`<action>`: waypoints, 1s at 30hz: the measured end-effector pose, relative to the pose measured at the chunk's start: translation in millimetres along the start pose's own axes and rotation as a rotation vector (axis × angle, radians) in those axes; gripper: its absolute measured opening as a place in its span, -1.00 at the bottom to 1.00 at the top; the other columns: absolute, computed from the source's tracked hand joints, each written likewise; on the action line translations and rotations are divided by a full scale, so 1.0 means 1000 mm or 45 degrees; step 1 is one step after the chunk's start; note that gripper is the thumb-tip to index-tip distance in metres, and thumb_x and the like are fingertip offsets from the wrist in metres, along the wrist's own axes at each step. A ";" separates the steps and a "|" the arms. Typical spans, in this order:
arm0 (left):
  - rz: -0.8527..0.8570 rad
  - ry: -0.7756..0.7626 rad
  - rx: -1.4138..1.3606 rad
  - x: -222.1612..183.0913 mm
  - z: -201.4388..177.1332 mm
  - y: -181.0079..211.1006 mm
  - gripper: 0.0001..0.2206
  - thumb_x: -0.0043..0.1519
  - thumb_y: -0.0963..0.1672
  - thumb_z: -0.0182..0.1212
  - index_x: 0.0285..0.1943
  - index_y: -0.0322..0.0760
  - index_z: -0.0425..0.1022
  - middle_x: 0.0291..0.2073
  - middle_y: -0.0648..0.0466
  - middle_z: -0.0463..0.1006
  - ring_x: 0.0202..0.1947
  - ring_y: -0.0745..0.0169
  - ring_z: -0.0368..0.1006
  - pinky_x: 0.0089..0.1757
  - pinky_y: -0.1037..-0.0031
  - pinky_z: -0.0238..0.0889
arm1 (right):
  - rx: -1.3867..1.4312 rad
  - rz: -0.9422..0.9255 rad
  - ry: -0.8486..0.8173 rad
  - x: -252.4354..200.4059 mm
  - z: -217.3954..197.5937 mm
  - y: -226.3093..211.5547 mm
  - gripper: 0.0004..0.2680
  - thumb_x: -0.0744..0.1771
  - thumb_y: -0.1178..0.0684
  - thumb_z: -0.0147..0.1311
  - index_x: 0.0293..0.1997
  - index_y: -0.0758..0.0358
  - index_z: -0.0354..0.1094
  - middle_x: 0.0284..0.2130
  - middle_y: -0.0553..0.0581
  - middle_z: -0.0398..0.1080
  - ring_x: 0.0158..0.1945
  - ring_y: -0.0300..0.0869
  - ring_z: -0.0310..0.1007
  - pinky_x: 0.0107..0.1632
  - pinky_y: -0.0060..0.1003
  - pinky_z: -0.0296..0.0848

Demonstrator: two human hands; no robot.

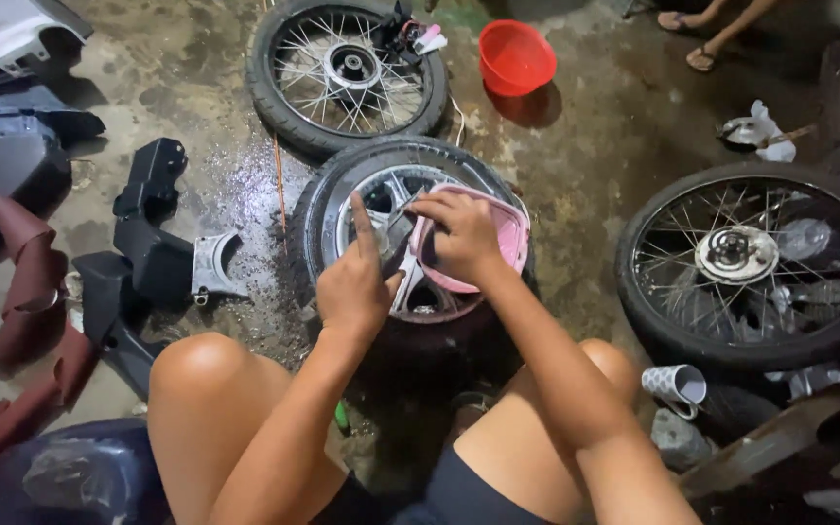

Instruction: The person sits on the floor and scrubs a silver motorcycle wheel with a brush. They repeatedly dip the brush into a pink bucket of water to clean the spokes and rim of the wheel.

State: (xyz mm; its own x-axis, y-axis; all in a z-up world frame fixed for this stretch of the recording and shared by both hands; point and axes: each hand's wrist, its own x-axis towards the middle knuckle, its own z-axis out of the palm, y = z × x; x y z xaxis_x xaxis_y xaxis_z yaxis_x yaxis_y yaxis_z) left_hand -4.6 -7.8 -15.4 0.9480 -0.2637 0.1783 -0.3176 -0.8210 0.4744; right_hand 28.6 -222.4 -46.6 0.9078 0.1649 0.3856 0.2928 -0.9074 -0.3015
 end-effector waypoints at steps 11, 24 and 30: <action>-0.023 0.079 -0.015 0.001 0.002 -0.006 0.19 -0.03 0.01 0.55 0.65 -0.37 -0.35 -0.23 -0.07 0.67 -0.39 -0.13 0.63 -0.40 0.09 0.51 | 0.103 -0.163 0.107 -0.004 0.009 -0.015 -0.53 0.14 0.13 -0.07 0.09 -0.34 0.51 0.00 -0.14 0.54 -0.01 -0.10 0.55 0.01 -0.21 0.41; -0.073 0.018 -0.070 0.004 0.004 -0.002 0.17 0.01 0.02 0.52 0.66 -0.33 -0.37 -0.25 -0.11 0.67 -0.37 -0.16 0.64 -0.35 0.05 0.51 | 0.093 -0.184 0.169 -0.008 0.039 0.018 -0.54 0.20 0.18 -0.03 0.18 -0.22 0.50 0.08 -0.08 0.53 0.07 -0.09 0.54 0.11 -0.20 0.43; -0.049 0.044 -0.093 0.002 -0.001 0.000 0.16 0.01 0.00 0.53 0.66 -0.33 -0.36 -0.20 -0.10 0.68 -0.35 -0.16 0.64 -0.35 0.10 0.51 | 0.241 -0.149 0.187 -0.001 0.019 0.015 -0.56 0.20 0.25 -0.10 0.13 -0.06 0.53 0.03 0.06 0.55 0.09 0.01 0.54 0.14 -0.14 0.43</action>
State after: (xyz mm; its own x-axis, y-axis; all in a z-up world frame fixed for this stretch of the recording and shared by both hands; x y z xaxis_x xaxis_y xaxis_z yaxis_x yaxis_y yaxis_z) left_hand -3.1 -7.9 -13.9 0.9587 -0.2138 0.1874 -0.2825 -0.7909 0.5429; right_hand 38.1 -229.3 -67.7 0.8153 0.1943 0.5454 0.4568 -0.7947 -0.3998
